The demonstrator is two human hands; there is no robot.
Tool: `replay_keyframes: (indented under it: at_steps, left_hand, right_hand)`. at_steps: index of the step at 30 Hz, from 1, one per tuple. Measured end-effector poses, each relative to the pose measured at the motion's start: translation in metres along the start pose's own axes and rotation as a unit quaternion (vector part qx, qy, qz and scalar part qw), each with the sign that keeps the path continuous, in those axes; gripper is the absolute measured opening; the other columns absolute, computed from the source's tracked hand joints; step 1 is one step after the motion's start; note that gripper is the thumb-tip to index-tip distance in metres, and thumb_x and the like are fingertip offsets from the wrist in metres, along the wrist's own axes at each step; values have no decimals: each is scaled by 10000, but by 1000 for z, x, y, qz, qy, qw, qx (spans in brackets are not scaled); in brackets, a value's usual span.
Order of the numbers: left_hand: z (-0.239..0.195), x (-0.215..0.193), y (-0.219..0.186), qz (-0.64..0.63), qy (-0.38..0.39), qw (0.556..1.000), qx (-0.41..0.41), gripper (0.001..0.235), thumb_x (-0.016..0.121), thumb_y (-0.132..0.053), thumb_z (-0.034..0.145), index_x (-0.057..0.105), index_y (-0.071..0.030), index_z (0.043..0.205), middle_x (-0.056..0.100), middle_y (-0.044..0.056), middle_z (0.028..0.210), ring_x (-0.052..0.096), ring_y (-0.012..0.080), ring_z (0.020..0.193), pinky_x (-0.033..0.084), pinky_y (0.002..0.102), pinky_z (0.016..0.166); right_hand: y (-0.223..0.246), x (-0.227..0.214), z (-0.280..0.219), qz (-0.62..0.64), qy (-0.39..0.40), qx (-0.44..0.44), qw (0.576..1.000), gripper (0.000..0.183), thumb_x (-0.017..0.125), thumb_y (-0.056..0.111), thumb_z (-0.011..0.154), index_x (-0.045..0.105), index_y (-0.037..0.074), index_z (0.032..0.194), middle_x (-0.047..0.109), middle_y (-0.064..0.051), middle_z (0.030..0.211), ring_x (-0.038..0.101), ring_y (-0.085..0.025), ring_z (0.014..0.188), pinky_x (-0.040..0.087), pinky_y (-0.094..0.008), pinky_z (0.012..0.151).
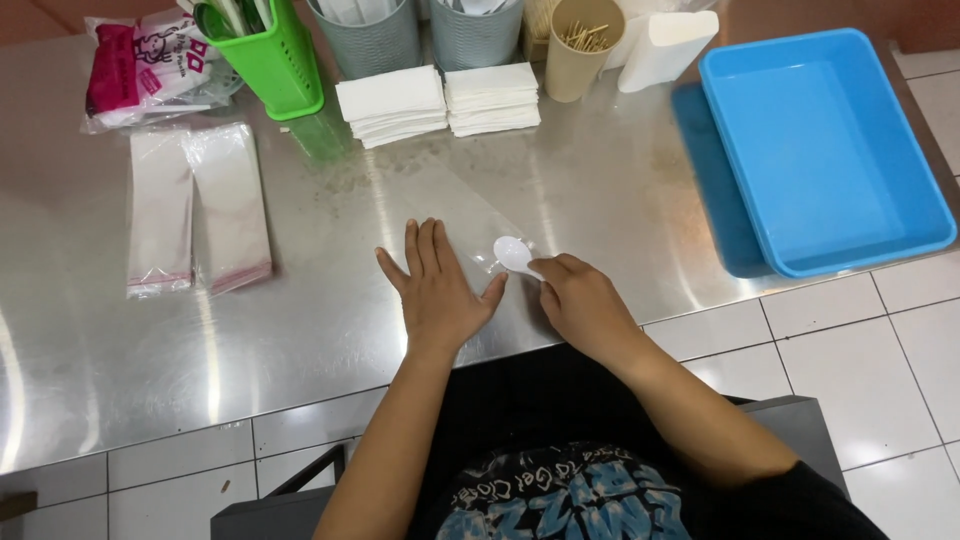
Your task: The person repeatedly assembles disposable cutlery sets by placing a plastic spoon, a folded napkin, and a toothpick into a clear plastic sleeve. The person then places the completed sets into a container. The process is repeated multiple times.
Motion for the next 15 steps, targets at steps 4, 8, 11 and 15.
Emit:
replay_keyframes:
  at_steps: [4, 8, 11, 15]
  left_hand:
    - [0, -1, 0, -9, -1, 1000, 1, 869, 535, -514, 769, 244, 82, 1331, 262, 214, 1378, 108, 332, 1340, -156, 590, 996]
    - [0, 3, 2, -11, -5, 1000, 3, 876, 540, -521, 764, 250, 86, 1325, 262, 217, 1375, 109, 335, 1339, -147, 597, 994]
    - [-1, 3, 1, -18, -21, 1000, 6, 872, 556, -523, 759, 269, 86, 1314, 277, 218, 1363, 125, 339, 1332, -120, 603, 995]
    - [-4, 2, 0, -20, -55, 998, 21, 829, 578, -519, 765, 337, 84, 1282, 312, 222, 1351, 159, 346, 1323, -91, 604, 997]
  right_hand:
    - [2, -11, -11, 18, -5, 36, 999, 383, 533, 90, 822, 489, -22, 1186, 616, -249, 969, 640, -360, 839, 547, -438, 662]
    - [-11, -11, -20, 162, 27, 114, 980, 464, 597, 96, 759, 442, -32, 1178, 604, -267, 976, 643, -356, 798, 532, -443, 647]
    - [-24, -9, -24, 247, 10, 145, 958, 369, 600, 75, 757, 513, -14, 1104, 642, -205, 869, 646, -257, 657, 514, -365, 565]
    - [-49, 2, -21, 344, -60, 160, 923, 196, 593, -1, 761, 580, -42, 951, 640, -164, 720, 562, -157, 517, 445, -247, 434]
Point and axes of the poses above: each hand's wrist, its own z-axis towards the middle knuckle, its own x-axis out of the palm, y = z × x, the point moved 1 cm from there along z, towards the middle knuckle
